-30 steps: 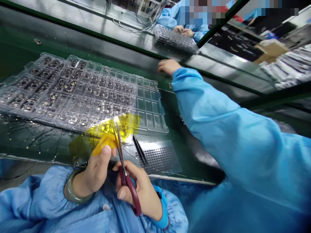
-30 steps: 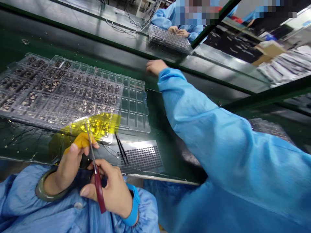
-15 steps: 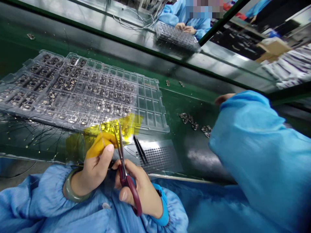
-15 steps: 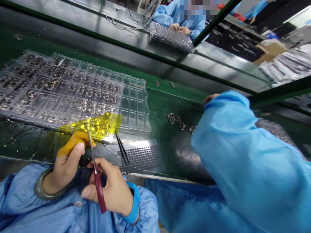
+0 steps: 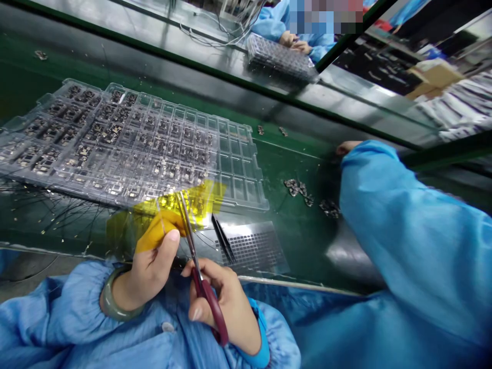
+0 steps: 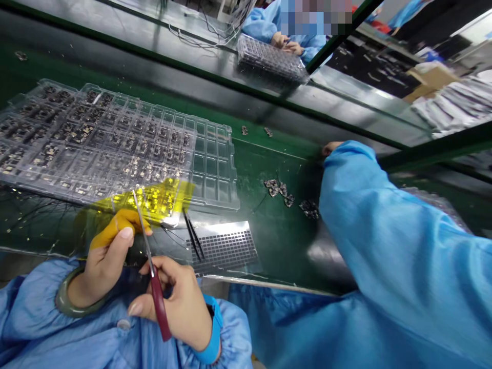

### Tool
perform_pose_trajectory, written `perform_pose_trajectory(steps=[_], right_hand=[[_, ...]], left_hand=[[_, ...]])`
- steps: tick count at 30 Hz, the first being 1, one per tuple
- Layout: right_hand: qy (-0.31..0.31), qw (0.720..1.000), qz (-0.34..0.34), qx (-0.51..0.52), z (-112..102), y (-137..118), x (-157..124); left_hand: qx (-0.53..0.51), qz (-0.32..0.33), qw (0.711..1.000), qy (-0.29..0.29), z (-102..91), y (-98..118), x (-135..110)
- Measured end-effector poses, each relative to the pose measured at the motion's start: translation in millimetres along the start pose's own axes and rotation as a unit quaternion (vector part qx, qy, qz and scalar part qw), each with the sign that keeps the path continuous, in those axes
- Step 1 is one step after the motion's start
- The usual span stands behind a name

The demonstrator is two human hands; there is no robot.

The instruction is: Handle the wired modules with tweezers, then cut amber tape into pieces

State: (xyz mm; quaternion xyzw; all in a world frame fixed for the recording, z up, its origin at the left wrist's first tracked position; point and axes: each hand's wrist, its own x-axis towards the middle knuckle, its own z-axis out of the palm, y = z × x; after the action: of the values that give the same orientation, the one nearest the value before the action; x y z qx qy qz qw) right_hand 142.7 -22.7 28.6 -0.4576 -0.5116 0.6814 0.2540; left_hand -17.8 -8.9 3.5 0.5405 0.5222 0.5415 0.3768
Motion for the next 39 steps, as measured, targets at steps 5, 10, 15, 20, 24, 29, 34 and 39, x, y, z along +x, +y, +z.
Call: perform_pose_trajectory(steps=[5,10,15,20,24,29,34,39], right_hand=[[0.007,1.000,-0.002,0.006,0.5,2.0,0.0],[0.005,1.000,-0.020,-0.009,-0.3,1.0,1.8],[0.014,0.999,-0.011,-0.027,-1.6,0.4,0.7],[0.009,1.000,-0.014,0.019,-0.4,0.6,2.7],[0.014,0.999,-0.017,0.030,1.5,-2.1,5.6],[0.022,0.999,-0.018,0.026,2.7,-2.0,6.3],[0.024,0.999,-0.040,0.022,2.4,1.0,9.4],[0.024,0.998,-0.053,0.026,1.3,4.5,11.0]], left_hand=[[0.008,-0.014,1.000,-0.015,-0.2,-3.1,-4.3],[0.000,-0.005,1.000,-0.024,-0.8,-7.7,-9.3],[0.000,-0.027,0.999,-0.018,-0.7,-8.2,-10.7],[-0.021,-0.032,0.997,-0.066,-0.8,-5.8,-10.8],[-0.046,-0.044,0.995,-0.077,-1.7,-10.1,-14.7],[-0.060,-0.065,0.994,-0.071,-2.3,-13.9,-16.4],[-0.060,-0.043,0.993,-0.093,-1.4,-7.7,-12.4],[-0.058,-0.024,0.992,-0.105,0.0,-3.1,-9.4]])
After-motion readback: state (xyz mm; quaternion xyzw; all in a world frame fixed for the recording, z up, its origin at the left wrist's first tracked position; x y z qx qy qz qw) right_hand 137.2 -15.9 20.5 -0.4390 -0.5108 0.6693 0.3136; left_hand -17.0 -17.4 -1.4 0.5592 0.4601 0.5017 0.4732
